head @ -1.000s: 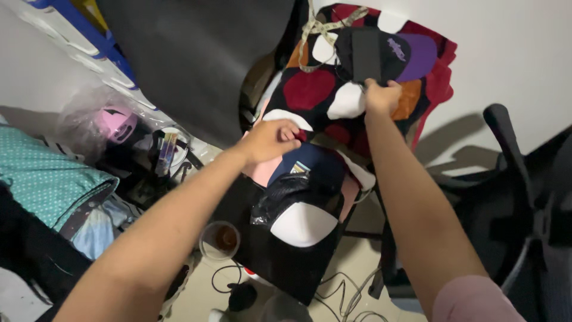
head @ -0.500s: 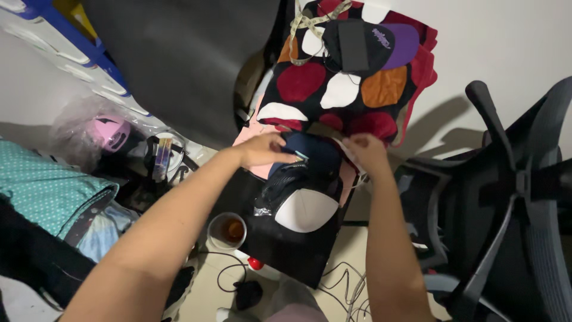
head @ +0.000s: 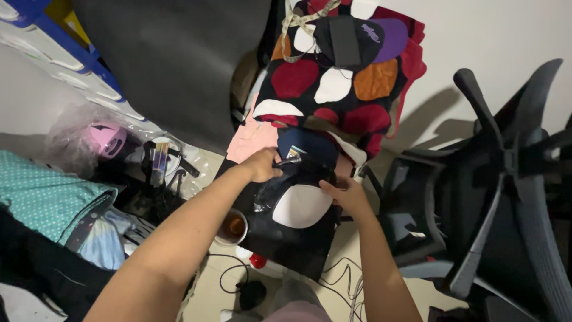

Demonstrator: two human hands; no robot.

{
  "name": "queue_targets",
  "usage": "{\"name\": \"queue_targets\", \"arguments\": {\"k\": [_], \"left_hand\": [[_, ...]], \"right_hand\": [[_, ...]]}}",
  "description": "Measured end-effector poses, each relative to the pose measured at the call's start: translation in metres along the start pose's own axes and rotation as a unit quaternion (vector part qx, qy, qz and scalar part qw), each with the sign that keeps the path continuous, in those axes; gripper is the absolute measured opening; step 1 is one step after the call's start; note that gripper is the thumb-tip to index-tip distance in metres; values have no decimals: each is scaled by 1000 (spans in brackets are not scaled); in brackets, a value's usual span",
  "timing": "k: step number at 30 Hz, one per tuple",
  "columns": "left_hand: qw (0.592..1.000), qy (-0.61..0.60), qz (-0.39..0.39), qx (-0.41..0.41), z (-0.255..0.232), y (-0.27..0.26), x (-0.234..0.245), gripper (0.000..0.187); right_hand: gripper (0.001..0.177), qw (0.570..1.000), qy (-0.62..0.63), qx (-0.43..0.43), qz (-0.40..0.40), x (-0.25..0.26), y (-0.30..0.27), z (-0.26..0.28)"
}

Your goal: The person folds clothes on a bed and then organizes them along with other items like hats and cables onto a small black shelf unit.

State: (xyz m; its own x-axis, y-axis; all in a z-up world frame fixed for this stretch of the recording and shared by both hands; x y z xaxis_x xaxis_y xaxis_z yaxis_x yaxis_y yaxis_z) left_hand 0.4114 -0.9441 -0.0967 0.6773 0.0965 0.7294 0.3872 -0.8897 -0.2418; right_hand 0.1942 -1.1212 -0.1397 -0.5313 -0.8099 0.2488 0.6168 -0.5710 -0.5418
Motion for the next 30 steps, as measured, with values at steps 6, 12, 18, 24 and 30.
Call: {"name": "queue_targets", "arguments": {"k": [6,12,18,24,30], "left_hand": [[994,-35,-56,-84,-30,8,15,28],[941,-333,-46,-34,-88,7,53,37],[707,-704,-48,47,-122,2,77,35],[594,-802,-64,-2,-135,5,95,45],[662,-713,-216,83,-106,-11,99,53]], "right_hand": [[55,999,24,36,7,5,16,-8],[62,994,81,9,-69,42,-15,27],[44,846,430,135,283,24,-32,55],[50,821,464,111,313,14,-63,85],[53,790,527,201,241,38,-40,158]]}}
Point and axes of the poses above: each hand's wrist, its own y-axis towards the middle knuckle, its own x-axis out of the back of the hand, z = x × y, the point moved 10 cm from there along y, towards the middle knuckle, and after that the axes turned 9 degrees about -x, right-handed, at the moved point
